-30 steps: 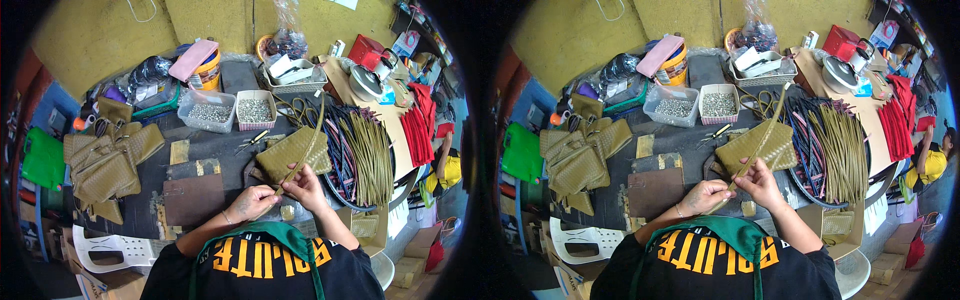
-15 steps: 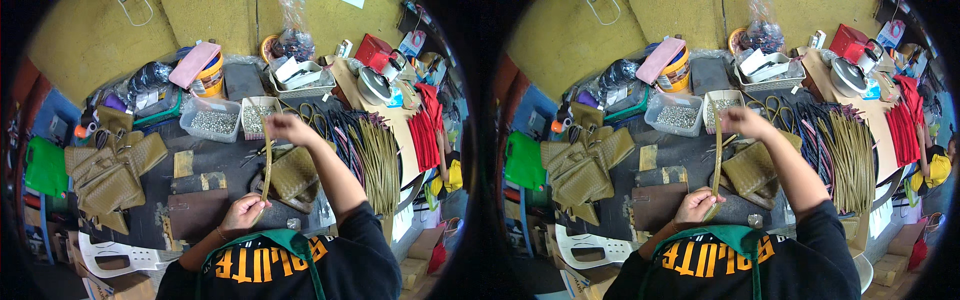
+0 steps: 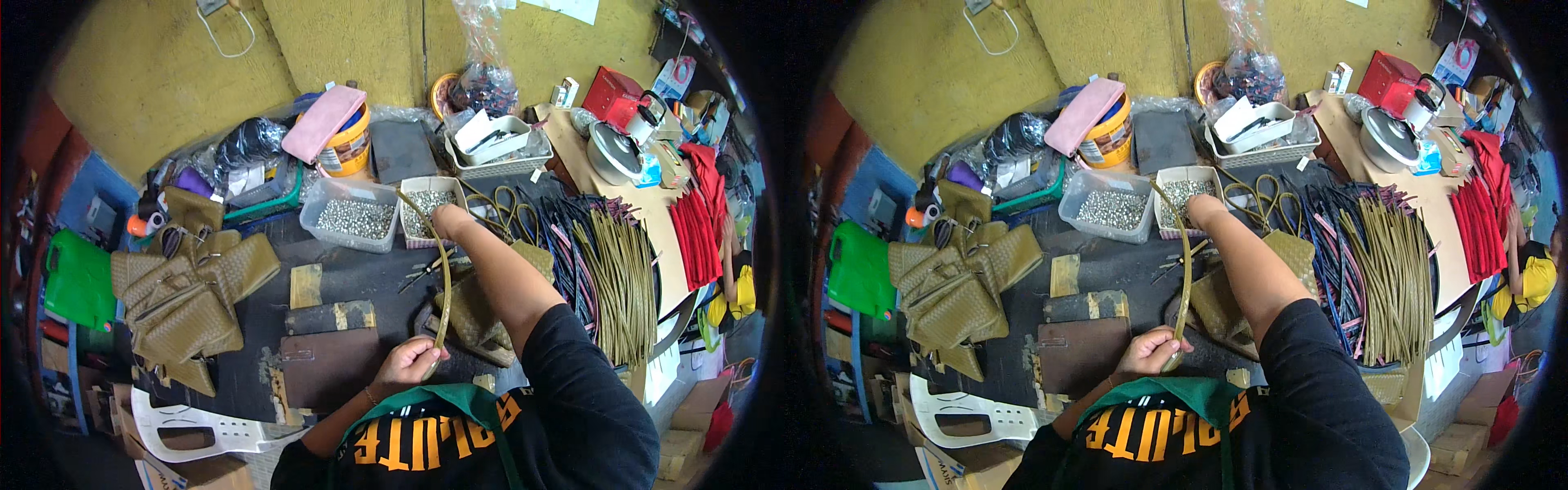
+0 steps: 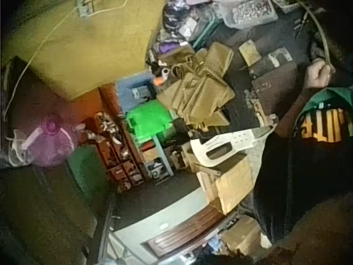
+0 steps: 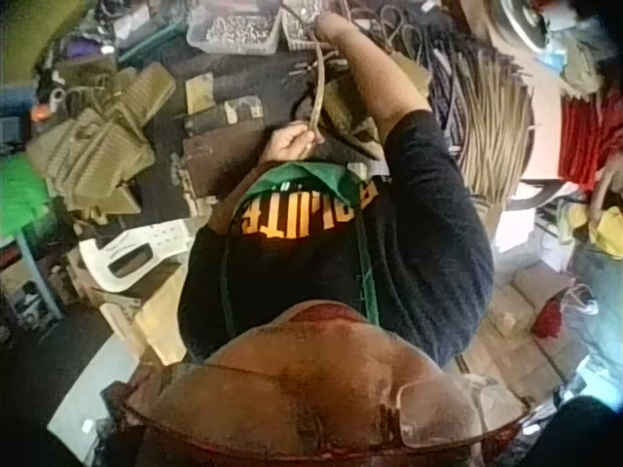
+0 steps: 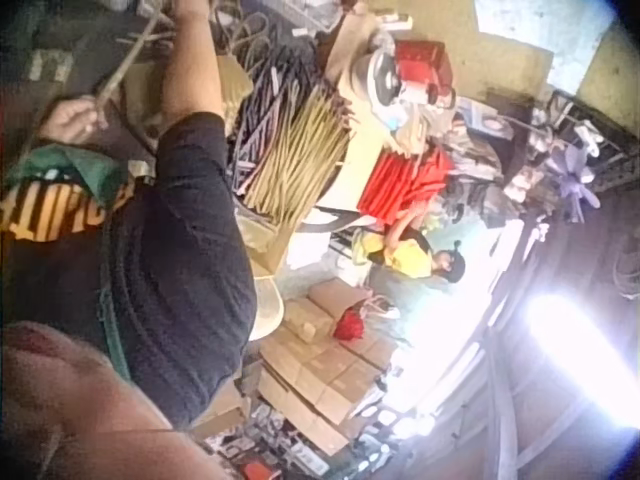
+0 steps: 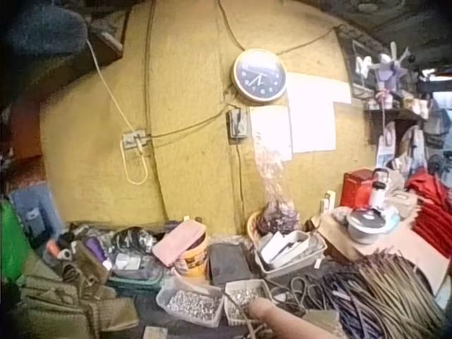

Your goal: The person attaches leather straps to woven purses by inserting metallic rivets and pressing them with a tool, handling several bags and straps on a workshop table.

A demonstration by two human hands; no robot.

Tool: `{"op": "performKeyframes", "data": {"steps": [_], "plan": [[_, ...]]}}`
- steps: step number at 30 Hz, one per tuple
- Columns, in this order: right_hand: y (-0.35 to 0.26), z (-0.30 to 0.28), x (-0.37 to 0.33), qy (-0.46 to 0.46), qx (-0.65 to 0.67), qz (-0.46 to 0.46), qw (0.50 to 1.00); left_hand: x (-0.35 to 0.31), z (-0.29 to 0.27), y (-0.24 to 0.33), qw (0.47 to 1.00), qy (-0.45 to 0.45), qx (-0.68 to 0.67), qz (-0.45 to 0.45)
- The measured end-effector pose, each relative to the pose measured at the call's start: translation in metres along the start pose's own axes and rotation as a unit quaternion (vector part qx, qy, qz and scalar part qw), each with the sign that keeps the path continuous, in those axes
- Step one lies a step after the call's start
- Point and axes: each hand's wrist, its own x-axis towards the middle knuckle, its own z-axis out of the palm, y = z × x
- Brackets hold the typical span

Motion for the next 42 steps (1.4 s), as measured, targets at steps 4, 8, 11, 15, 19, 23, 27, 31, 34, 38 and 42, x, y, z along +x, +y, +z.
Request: {"op": "performKeyframes", "data": {"steps": [4,8,11,15,19,23,27,31,34,38,42], "plan": [[-0.001,-0.006,-0.021,0.196,0.152,-0.014,0.969,-0.01,0.003,0.003,1.0,-0.001,0.012,-0.015],[0.007,-0.028,-0.046,0.304,0.322,0.059,0.894,-0.002,0.01,0.005,0.999,0.043,-0.023,-0.004],[-0.002,-0.059,-0.108,0.24,0.646,0.02,0.724,-0.004,0.01,0.022,0.997,0.027,0.067,0.012],[-0.022,-0.055,-0.231,0.069,0.824,-0.023,0.561,-0.002,0.019,0.037,0.977,0.066,0.168,0.112],[-0.043,-0.027,-0.28,-0.009,0.871,0.001,0.492,-0.001,0.024,0.036,0.955,0.073,0.245,0.153],[-0.05,-0.017,-0.294,-0.002,0.872,-0.023,0.489,-0.006,0.034,0.04,0.94,0.066,0.276,0.19],[-0.058,-0.018,-0.297,0.02,0.852,-0.062,0.52,-0.008,0.041,0.043,0.93,0.052,0.295,0.214],[-0.063,-0.013,-0.294,0.068,0.82,-0.086,0.561,-0.009,0.04,0.044,0.921,0.065,0.305,0.232],[-0.066,-0.014,-0.294,0.098,0.801,-0.087,0.584,-0.011,0.038,0.047,0.904,0.061,0.349,0.239],[-0.067,-0.009,-0.292,0.133,0.799,-0.072,0.583,-0.009,0.039,0.044,0.869,0.072,0.414,0.261],[-0.067,-0.009,-0.292,0.15,0.794,-0.066,0.585,-0.01,0.04,0.048,0.863,0.047,0.433,0.254]]}}
